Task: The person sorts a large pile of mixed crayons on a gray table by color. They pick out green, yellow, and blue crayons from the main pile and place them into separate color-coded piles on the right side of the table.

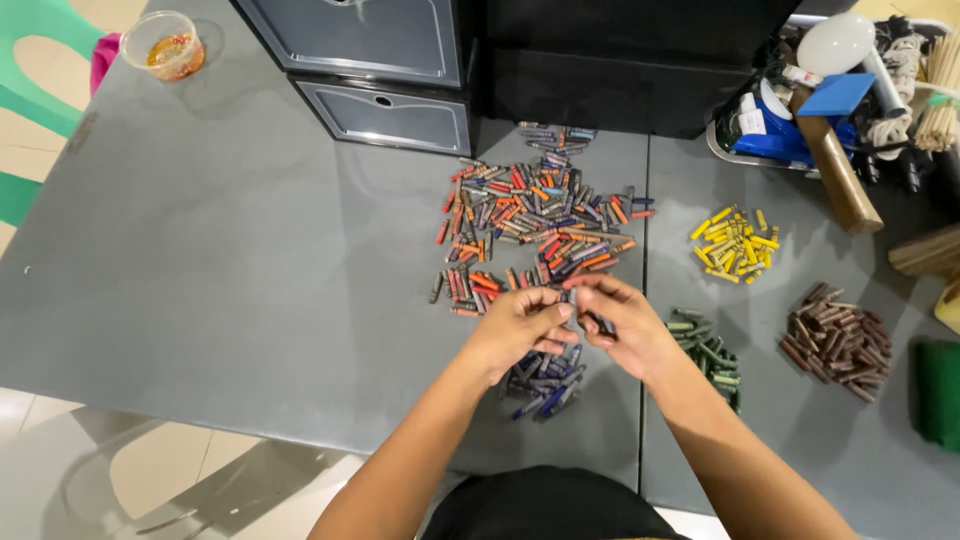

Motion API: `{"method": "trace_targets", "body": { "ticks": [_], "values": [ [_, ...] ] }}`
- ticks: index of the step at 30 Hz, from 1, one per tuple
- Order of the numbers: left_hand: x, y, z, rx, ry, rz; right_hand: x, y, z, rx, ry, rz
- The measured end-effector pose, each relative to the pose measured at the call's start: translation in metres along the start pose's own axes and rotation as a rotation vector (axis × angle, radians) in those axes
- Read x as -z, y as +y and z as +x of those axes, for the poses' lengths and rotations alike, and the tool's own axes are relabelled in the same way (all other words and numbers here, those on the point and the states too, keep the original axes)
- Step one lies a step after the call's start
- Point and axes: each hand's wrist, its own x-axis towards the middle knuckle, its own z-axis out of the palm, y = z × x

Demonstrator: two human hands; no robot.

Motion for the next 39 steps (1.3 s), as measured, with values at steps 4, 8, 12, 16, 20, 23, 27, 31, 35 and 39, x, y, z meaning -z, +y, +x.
{"method": "trace_targets", "body": {
  "ticks": [4,8,12,16,20,23,27,31,35,39],
  "values": [
    [-0.010,0.003,-0.014,0.004,0.036,0.050,0.011,0.019,-0.002,0.044,0.064,-0.005],
    [-0.009,-0.016,-0.014,-0.096,0.148,0.141,0.002,0.018,-0.016,-0.014,-0.043,0.350],
    [-0.029,-0.011,-0.030,-0.332,0.137,0.378,-0.029,0.015,-0.037,-0.198,0.102,0.417],
    [-0.038,-0.008,-0.039,-0.350,0.193,0.609,-0.011,0.044,-0.037,-0.245,0.120,0.486],
    [0.000,-0.046,-0.039,-0.591,0.358,1.013,0.038,0.086,-0.032,0.047,0.089,0.405],
    [0.028,-0.070,-0.048,-0.662,0.275,1.308,0.055,0.114,-0.032,0.284,0.372,0.096],
    [0.026,-0.079,-0.062,-0.632,0.111,1.587,0.022,0.131,-0.052,0.538,0.602,-0.703],
    [0.015,-0.083,-0.059,-0.571,0.083,1.564,-0.046,0.103,-0.072,0.784,0.420,-1.108],
    [0.019,-0.092,-0.055,-0.634,0.083,1.528,-0.052,0.105,-0.065,0.828,0.382,-1.400],
    [0.023,-0.096,-0.056,-0.678,0.092,1.483,-0.043,0.113,-0.062,0.807,0.317,-1.431]
  ]
}}
